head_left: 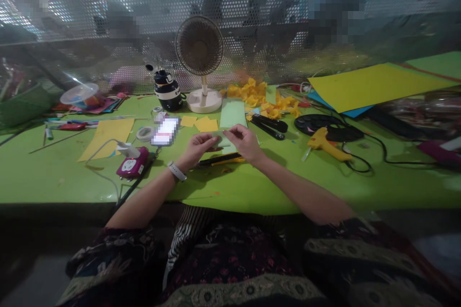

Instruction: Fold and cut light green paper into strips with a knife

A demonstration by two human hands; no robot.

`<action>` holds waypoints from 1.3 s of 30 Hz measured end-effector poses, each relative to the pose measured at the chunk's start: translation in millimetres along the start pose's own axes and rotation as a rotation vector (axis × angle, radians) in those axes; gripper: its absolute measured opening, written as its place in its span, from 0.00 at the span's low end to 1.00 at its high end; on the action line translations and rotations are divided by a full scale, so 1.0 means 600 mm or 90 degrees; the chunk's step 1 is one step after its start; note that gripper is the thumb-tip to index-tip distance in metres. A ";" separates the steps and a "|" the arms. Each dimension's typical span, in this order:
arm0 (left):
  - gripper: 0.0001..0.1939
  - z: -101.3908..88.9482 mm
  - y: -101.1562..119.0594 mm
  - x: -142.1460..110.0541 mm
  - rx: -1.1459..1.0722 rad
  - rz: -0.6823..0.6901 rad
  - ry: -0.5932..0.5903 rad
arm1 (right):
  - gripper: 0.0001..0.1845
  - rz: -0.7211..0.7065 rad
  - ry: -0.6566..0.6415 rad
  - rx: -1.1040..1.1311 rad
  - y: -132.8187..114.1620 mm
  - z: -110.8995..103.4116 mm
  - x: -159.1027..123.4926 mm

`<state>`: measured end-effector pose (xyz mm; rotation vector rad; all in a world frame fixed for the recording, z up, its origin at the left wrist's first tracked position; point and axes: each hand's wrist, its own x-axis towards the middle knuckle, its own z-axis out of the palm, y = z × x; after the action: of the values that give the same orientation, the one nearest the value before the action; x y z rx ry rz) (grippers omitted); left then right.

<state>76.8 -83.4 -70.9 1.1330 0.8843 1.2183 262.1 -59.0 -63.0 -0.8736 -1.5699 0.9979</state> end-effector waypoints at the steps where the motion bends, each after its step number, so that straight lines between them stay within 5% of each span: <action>1: 0.19 0.000 0.000 0.000 0.003 -0.002 0.001 | 0.29 0.001 0.000 0.001 0.000 0.000 0.000; 20: 0.21 -0.001 0.001 -0.001 -0.003 0.015 -0.021 | 0.31 -0.001 0.000 -0.012 -0.003 -0.001 -0.001; 27: 0.21 -0.010 0.002 -0.002 0.091 -0.077 -0.123 | 0.29 -0.057 -0.007 -0.076 -0.004 -0.002 -0.004; 34: 0.19 -0.014 0.009 -0.003 0.128 -0.079 -0.180 | 0.28 -0.085 -0.008 -0.084 -0.006 -0.003 -0.004; 39: 0.21 -0.024 0.009 0.000 0.159 -0.050 -0.160 | 0.32 -0.016 -0.114 -0.092 0.002 -0.010 0.002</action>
<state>61.8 -81.0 -68.8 1.4034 0.8940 0.8938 267.6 -56.8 -62.9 -0.8801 -1.8189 0.9760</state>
